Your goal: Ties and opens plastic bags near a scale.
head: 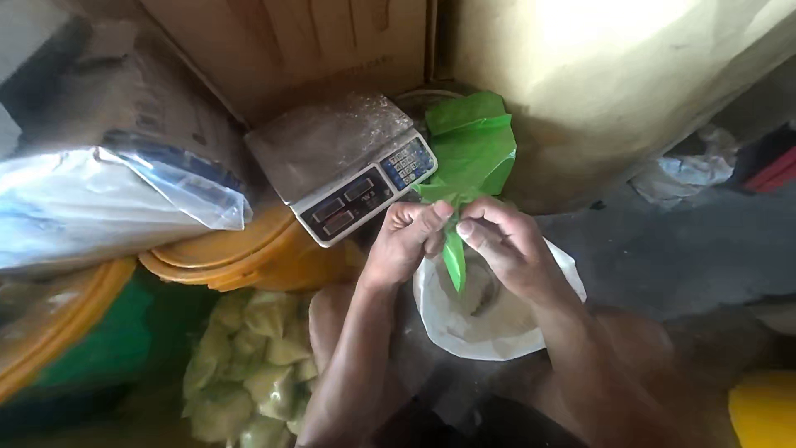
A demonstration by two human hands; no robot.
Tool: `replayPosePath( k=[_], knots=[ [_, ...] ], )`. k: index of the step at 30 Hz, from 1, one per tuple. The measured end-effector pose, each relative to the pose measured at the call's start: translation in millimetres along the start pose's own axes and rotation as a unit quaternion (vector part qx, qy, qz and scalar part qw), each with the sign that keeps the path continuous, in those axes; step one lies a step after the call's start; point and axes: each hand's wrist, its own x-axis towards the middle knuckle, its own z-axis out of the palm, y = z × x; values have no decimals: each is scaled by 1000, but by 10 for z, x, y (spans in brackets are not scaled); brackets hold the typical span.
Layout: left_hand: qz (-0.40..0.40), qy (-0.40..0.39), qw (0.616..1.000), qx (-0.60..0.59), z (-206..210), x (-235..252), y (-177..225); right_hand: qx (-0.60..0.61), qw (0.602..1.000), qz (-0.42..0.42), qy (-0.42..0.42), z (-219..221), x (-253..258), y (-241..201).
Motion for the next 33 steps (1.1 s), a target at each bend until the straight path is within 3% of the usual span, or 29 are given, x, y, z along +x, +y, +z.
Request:
replayPosePath(
  k=[5, 14, 17, 20, 28, 33],
  knots=[
    [41, 41, 997, -57, -254, -301, -8, -9, 1000, 15, 2, 360, 84, -35],
    [29, 28, 985, -170, -629, -567, -27, 13, 999, 32, -23, 701, 235, 41],
    [33, 44, 980, -190, -667, -596, -36, -26, 999, 4, -48, 780, 235, 24],
    [37, 46, 977, -202, -701, -620, -55, -59, 997, -5, -57, 843, 241, 9],
    [64, 48, 972, -222, -683, -618, -88, 41, 998, 35, -31, 865, 245, 94],
    [34, 52, 981, -183, -690, -660, -71, 43, 998, 50, -22, 866, 202, 131]
  ],
)
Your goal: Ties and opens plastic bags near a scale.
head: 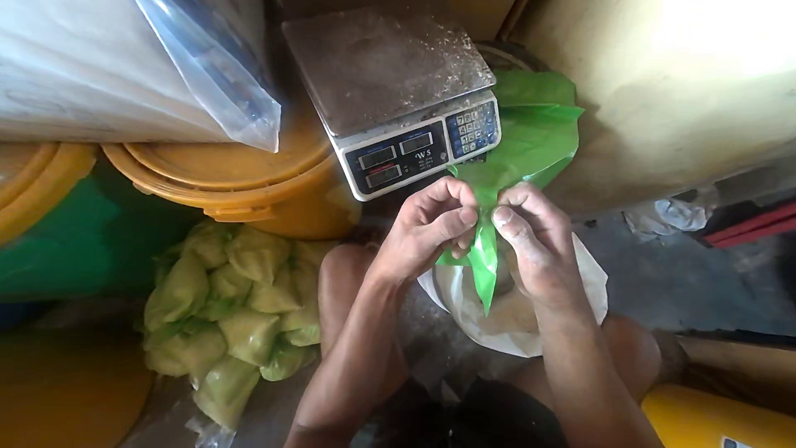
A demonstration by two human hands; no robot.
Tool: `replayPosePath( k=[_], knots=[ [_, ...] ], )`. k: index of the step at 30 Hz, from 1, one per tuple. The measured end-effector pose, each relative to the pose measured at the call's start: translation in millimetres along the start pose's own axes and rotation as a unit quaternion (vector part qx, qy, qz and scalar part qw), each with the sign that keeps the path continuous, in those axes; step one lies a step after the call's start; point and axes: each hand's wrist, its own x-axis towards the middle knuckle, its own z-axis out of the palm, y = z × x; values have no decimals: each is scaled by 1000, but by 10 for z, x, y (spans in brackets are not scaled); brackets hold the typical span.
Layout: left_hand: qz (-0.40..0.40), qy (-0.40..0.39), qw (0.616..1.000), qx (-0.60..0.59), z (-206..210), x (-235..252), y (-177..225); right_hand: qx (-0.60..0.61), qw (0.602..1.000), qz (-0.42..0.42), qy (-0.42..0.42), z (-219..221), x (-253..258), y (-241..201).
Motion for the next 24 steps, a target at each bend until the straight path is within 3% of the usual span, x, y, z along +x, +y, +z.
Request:
replayPosePath(
  k=[14, 18, 21, 24],
  knots=[
    [-10, 4, 1000, 13, 7, 1, -51, 31, 999, 20, 1, -23, -27, 85],
    [-8, -5, 1000, -4, -21, 4, -76, 113, 992, 52, 22, -8, -39, 125],
    [1, 26, 1000, 2, -100, -26, -58, 245, 950, 148, 120, -139, -83, 146],
    [22, 122, 990, 68, -253, -146, 203, 327, 867, 180, 331, -935, -151, 129]
  ],
)
